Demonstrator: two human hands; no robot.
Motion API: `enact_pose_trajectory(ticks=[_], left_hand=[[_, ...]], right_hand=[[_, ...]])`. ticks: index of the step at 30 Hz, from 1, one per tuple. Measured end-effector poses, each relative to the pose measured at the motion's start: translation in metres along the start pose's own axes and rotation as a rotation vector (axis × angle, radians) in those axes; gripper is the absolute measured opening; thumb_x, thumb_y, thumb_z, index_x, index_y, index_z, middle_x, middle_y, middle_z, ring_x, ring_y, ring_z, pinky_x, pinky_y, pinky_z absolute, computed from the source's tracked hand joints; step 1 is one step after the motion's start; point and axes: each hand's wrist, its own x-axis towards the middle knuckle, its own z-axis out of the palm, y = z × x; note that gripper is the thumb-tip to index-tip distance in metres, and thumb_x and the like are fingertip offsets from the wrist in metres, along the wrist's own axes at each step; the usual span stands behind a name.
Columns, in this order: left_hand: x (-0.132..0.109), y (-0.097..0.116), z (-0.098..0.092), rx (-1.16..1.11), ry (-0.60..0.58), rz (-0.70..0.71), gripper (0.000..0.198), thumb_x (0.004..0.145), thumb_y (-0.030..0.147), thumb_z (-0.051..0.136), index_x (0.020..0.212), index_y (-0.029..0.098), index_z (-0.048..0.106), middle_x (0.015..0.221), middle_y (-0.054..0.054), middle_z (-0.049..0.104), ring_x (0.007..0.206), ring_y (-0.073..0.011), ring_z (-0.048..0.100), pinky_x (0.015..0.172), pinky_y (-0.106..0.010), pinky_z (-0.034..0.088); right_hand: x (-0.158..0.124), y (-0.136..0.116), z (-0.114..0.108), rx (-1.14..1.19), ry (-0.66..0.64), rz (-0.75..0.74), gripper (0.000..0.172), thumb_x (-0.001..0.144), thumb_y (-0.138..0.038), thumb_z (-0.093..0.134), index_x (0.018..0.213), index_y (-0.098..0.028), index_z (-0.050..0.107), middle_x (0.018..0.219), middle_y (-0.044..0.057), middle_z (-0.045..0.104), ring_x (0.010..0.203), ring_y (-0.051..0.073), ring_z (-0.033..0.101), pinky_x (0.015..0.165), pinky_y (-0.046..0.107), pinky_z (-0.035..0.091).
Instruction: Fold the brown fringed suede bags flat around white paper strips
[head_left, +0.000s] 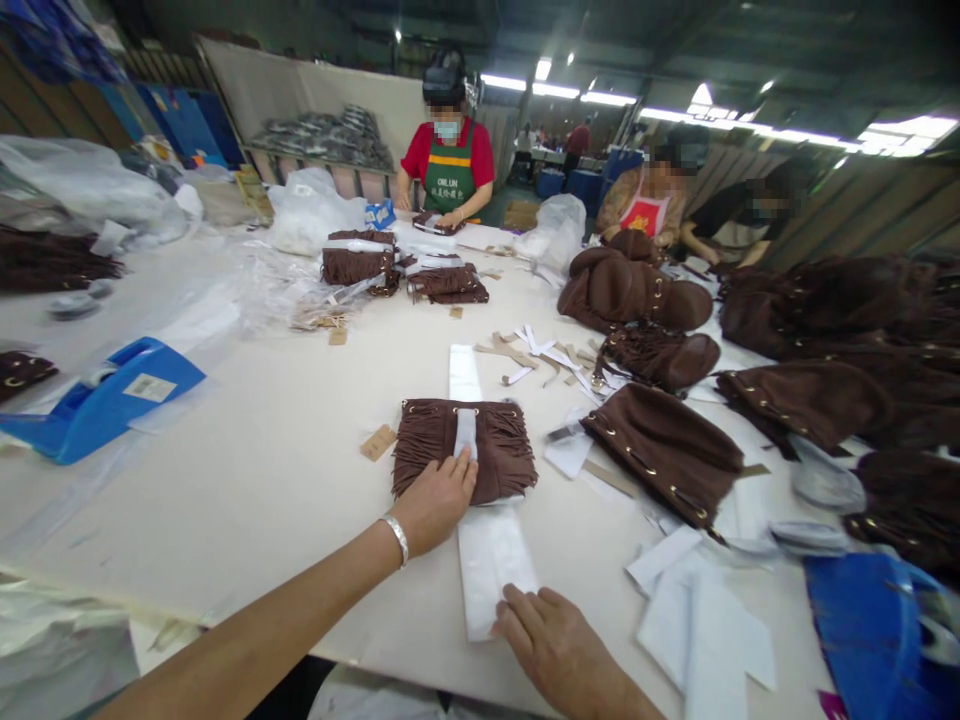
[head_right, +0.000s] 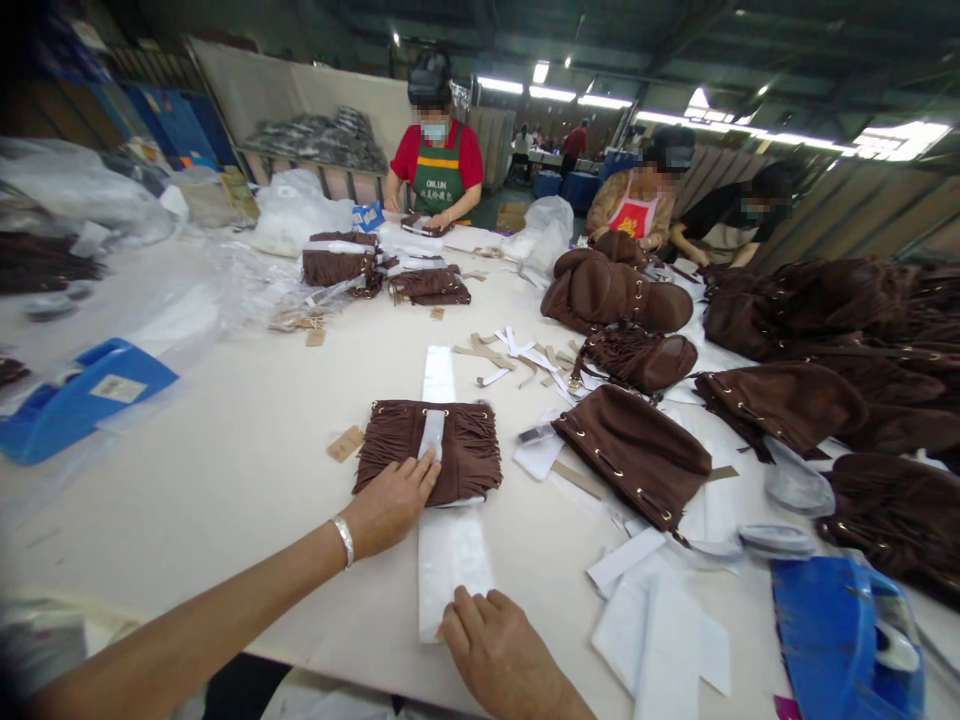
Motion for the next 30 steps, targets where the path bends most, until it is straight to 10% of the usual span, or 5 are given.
enact_pose_trajectory(ticks=[21,30], left_hand=[[-0.002,-0.002,0.004,-0.018,0.022,-0.020,0.059,0.083,0.008,0.039,0.141,0.002,0.035,0.150,-0.027,0.030,0.109,-0.0306,0.052,0.084,-0.044,0.043],[-0.008,0.010,0.014,-0.055,0.048,-0.077,0.053,0.088,0.010,0.036,0.141,0.004,0.036,0.152,-0.025,0.027,0.115,-0.0314,0.050,0.092,-0.047,0.041]], right_hand=[[-0.017,-0.001,0.010,-0.074,0.253,-0.047,0.024,0.098,-0.017,0.036,0.085,-0.018,0.056,0.083,0.006,0.072,0.059,0.014,0.059,0.059,0.028,0.039],[0.043,0.033,-0.057,-0.049,0.128,-0.229,0.019,0.095,-0.015,0.043,0.087,-0.017,0.059,0.094,0.009,0.072,0.065,0.015,0.062,0.058,0.029,0.042]])
